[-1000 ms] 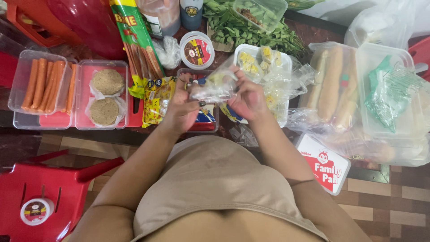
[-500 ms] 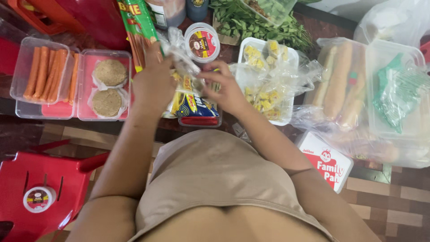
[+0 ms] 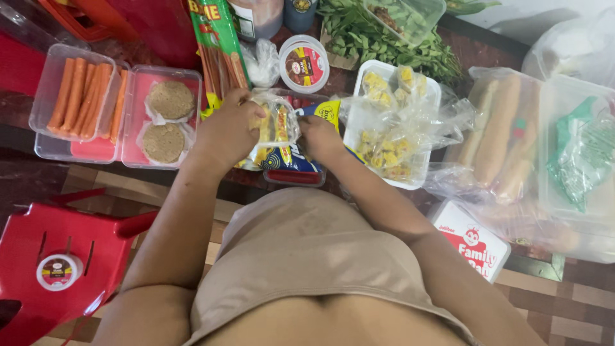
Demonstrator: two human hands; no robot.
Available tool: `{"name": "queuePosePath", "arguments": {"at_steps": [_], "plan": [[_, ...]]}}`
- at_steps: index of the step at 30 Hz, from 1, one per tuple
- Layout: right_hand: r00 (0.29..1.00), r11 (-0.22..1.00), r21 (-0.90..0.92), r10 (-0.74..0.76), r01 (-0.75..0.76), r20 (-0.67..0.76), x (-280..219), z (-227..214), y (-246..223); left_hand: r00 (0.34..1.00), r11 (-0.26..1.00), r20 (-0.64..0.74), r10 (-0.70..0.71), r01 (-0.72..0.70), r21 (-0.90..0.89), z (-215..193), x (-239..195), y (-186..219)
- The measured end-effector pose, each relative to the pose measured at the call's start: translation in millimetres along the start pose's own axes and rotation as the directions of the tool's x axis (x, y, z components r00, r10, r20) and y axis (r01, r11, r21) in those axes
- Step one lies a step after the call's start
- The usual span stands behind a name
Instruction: The person packs small yellow snack items from a branded bag into clear plastic bags. They place the filled bags into a white styrofoam tray on a table cluttered with other food items like sausages and bread. The person handles the items one by one, filling multiple bags and arranging them in the tray.
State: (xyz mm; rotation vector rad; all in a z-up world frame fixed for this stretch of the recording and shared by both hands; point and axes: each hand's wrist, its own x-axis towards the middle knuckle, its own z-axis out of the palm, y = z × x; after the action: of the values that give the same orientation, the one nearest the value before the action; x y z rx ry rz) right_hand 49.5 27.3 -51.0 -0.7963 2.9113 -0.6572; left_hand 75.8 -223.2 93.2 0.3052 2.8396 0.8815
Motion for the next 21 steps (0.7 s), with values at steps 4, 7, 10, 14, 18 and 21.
{"name": "queuePosePath", "arguments": {"at_steps": [4,7,10,14,18,21], "plan": [[0.944,0.822,0.466,0.309,-0.328,0.119,-15,-61,-14,1.000,1.000,0.019,0.021,-0.020,-0.008,-1,4,2],[0.939,0.736,0.667,0.297,-0.111,-0.172,-22,-107,-37,0.998,0.998,0.026,0.061,-0.060,-0.027,7,8,5],[0.925,0.929,0.339,-0.010,0.150,-0.380,-3,-125,-67,0.991,0.987,0.011,0.133,-0.132,-0.089,16,14,5],[0.821,0.940,-0.065,-0.325,0.335,-0.470,19,-112,-81,0.967,0.959,-0.074,0.245,-0.253,-0.131,19,23,1],[0.926,0.925,0.380,0.139,0.005,-0.351,9,-74,-42,0.986,0.974,-0.043,0.163,-0.167,-0.150,12,19,-6],[0.965,0.891,0.373,0.257,-0.259,0.055,-6,-37,-4,0.992,0.975,-0.017,0.123,-0.124,-0.185,8,14,-8]]}}
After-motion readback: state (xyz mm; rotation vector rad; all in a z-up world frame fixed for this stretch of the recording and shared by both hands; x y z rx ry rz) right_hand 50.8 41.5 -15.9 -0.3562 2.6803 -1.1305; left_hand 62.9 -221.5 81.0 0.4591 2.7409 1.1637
